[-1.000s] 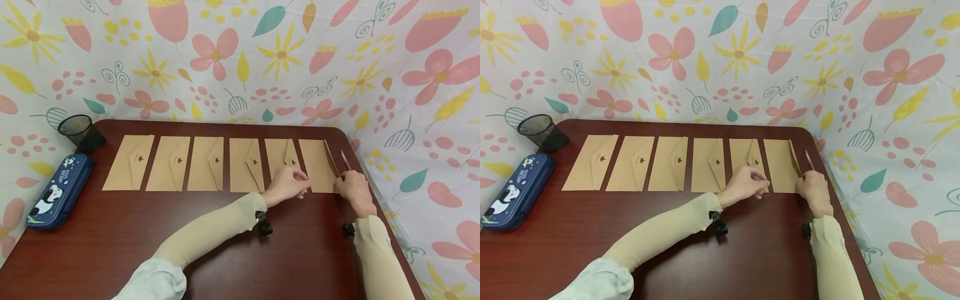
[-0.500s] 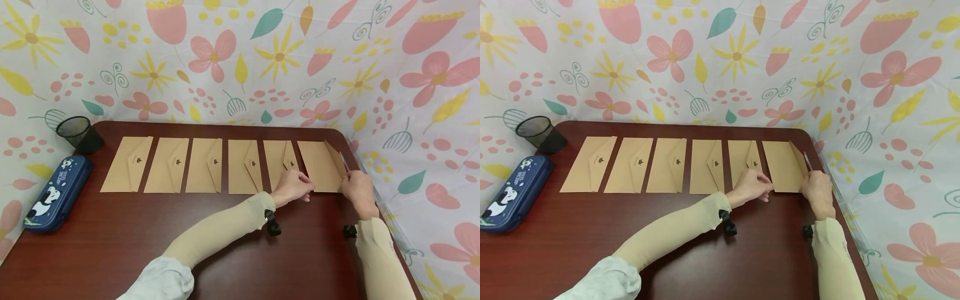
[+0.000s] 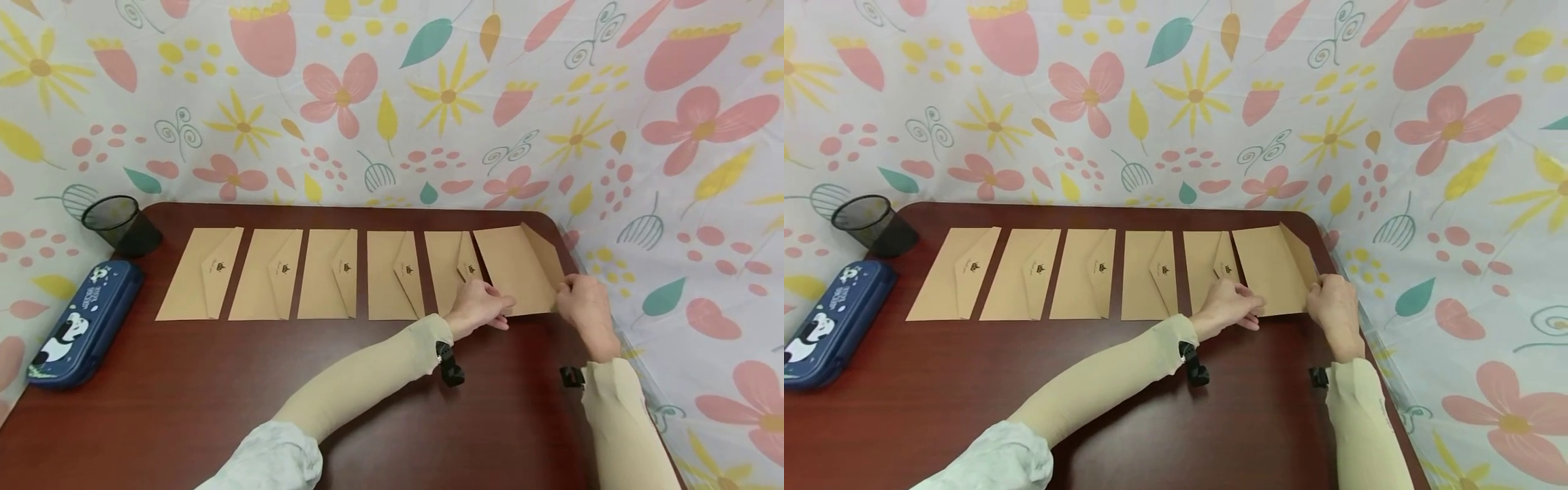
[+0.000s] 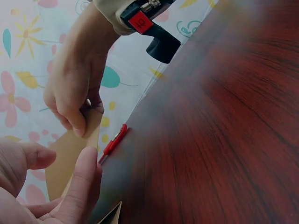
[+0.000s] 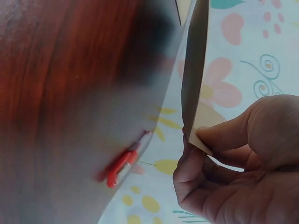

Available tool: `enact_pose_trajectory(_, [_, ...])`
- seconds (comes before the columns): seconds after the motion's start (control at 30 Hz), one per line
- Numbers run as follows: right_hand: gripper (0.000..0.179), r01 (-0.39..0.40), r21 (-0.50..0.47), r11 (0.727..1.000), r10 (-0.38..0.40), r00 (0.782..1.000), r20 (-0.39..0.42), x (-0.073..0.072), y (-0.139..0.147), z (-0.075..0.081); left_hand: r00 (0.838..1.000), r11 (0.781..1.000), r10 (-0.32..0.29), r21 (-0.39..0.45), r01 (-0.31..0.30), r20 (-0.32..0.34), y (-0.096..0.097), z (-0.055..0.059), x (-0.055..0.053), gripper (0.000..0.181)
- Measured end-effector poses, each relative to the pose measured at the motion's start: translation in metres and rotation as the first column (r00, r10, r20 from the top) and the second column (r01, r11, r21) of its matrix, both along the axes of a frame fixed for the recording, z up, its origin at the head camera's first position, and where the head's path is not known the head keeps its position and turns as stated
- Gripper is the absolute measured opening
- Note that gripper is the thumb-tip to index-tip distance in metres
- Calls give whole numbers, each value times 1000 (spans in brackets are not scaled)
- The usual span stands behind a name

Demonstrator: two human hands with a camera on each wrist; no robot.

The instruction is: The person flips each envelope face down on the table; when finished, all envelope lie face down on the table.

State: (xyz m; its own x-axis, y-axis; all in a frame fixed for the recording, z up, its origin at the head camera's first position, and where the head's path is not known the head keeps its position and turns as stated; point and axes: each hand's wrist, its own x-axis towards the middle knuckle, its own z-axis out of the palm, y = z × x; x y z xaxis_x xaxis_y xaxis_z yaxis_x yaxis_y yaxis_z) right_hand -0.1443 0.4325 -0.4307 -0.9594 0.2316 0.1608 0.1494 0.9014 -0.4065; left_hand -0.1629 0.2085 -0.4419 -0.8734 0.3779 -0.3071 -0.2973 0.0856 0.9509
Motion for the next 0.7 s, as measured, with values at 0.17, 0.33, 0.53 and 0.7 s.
enact_pose_trajectory(0.17, [36, 6, -3, 1000, -6, 1000, 21, 4, -6, 11, 999, 999, 43, -17, -43, -9, 0, -2, -2, 13])
enact_pose_trajectory(0.33, [35, 25, -7, 1000, -25, 999, 40, 7, -7, 15, 997, 997, 72, -29, -72, 0, 0, -4, -5, 12])
enact_pose_trajectory(0.53, [35, 21, -18, 1000, -20, 999, 32, 10, -11, 19, 993, 979, 80, 179, -95, 85, 2, -11, -11, 10])
enact_pose_trajectory(0.7, [32, 9, -21, 1000, -10, 1000, -17, 13, -11, 16, 989, 950, 58, 298, -96, 134, 4, -13, -15, 16])
